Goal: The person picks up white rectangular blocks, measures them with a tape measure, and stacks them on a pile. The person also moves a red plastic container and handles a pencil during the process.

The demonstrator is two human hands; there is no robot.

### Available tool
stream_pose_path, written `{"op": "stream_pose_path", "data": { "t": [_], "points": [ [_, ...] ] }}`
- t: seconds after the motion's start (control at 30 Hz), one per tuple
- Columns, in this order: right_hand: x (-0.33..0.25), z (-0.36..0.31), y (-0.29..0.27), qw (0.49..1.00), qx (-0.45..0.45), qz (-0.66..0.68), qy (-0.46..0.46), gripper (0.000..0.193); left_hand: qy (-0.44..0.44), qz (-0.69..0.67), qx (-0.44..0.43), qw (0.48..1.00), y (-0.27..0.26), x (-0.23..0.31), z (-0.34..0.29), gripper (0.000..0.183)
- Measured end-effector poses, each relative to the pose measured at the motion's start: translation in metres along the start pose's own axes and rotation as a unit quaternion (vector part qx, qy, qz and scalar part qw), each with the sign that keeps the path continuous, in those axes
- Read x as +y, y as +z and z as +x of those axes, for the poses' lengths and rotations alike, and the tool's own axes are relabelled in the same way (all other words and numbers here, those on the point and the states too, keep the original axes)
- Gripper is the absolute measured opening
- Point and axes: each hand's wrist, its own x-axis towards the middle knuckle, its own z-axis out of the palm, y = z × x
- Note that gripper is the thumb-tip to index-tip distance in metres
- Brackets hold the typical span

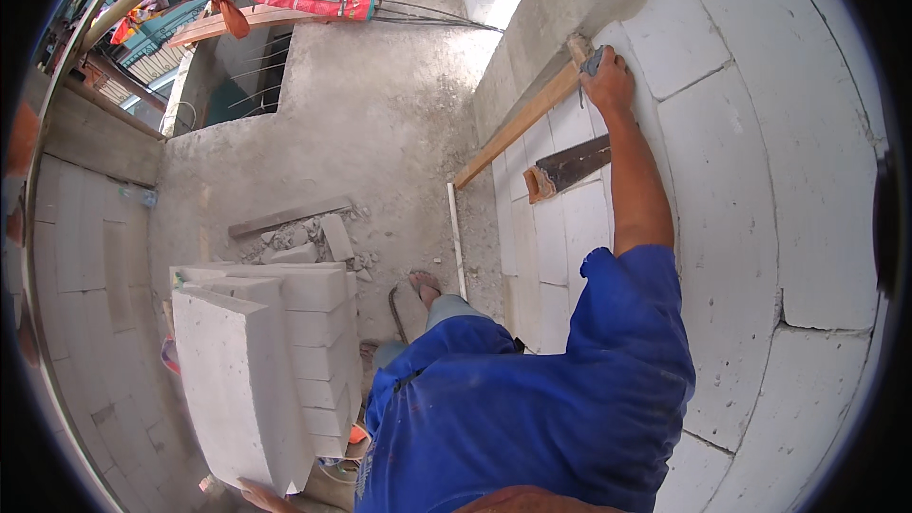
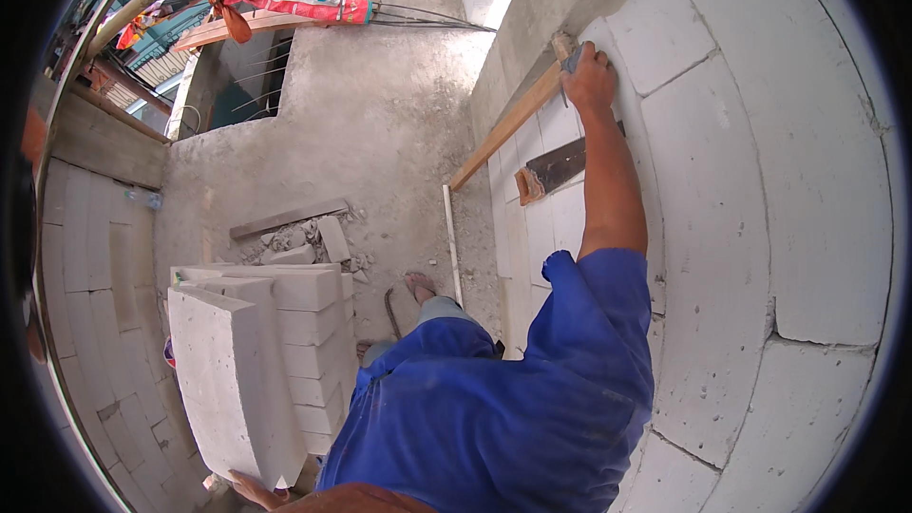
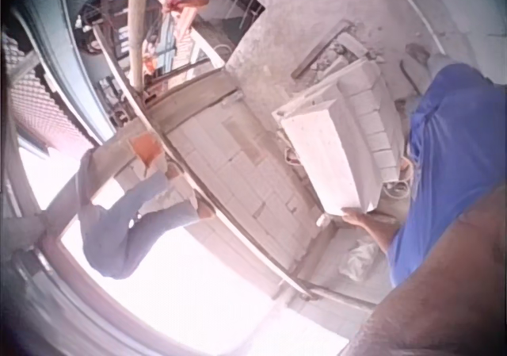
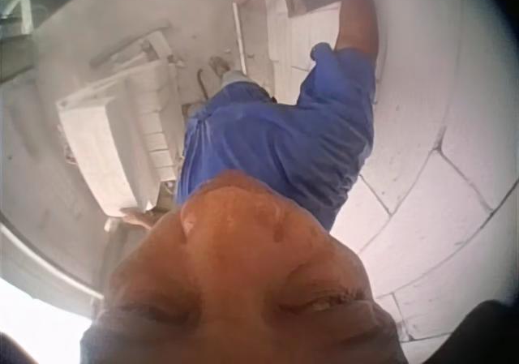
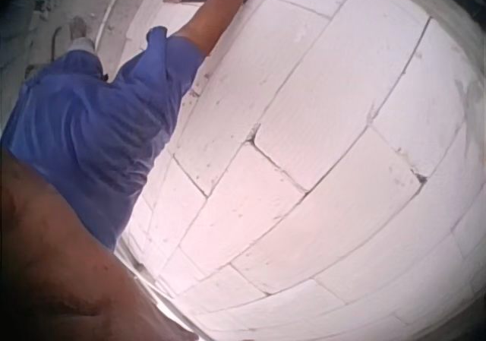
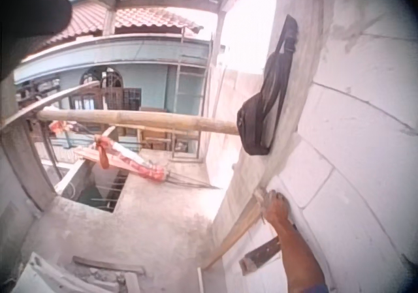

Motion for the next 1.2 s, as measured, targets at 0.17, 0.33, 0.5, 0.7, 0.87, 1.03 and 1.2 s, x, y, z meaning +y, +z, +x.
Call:
{"op": "stream_pose_path", "data": {
  "t": [0.17, 0.33, 0.5, 0.7, 0.87, 1.03, 1.2],
  "points": [
    [-0.003, 0.003, 0.007, 0.99, 0.053, -0.095, -0.086, 0.044, -0.001, 0.03, 0.02, 0.999, 0.012, -0.001, -0.006, 0.072],
    [-0.013, -0.003, -0.008, 0.995, 0.004, -0.072, -0.071, 0.043, -0.003, 0.05, 0.034, 0.998, 0.022, -0.002, -0.003, 0.072],
    [-0.001, -0.006, 0.01, 0.991, 0.059, -0.078, -0.087, 0.042, -0.002, 0.054, 0.04, 0.998, 0.027, -0.001, 0.001, 0.071],
    [-0.008, -0.009, 0.013, 0.993, 0.046, -0.08, -0.068, 0.059, -0.003, 0.059, 0.052, 0.997, 0.022, -0.007, 0.0, 0.071],
    [-0.004, -0.013, 0.017, 0.988, 0.096, -0.095, -0.079, 0.044, 0.005, 0.065, 0.056, 0.996, 0.023, -0.005, 0.003, 0.071],
    [0.002, -0.011, 0.023, 0.984, 0.084, -0.144, -0.071, 0.044, 0.022, 0.075, 0.06, 0.995, 0.018, -0.005, 0.008, 0.07],
    [-0.006, -0.003, 0.023, 0.979, 0.068, -0.181, -0.071, 0.052, 0.059, 0.067, 0.07, 0.994, 0.001, -0.02, 0.015, 0.07]
  ]
}}
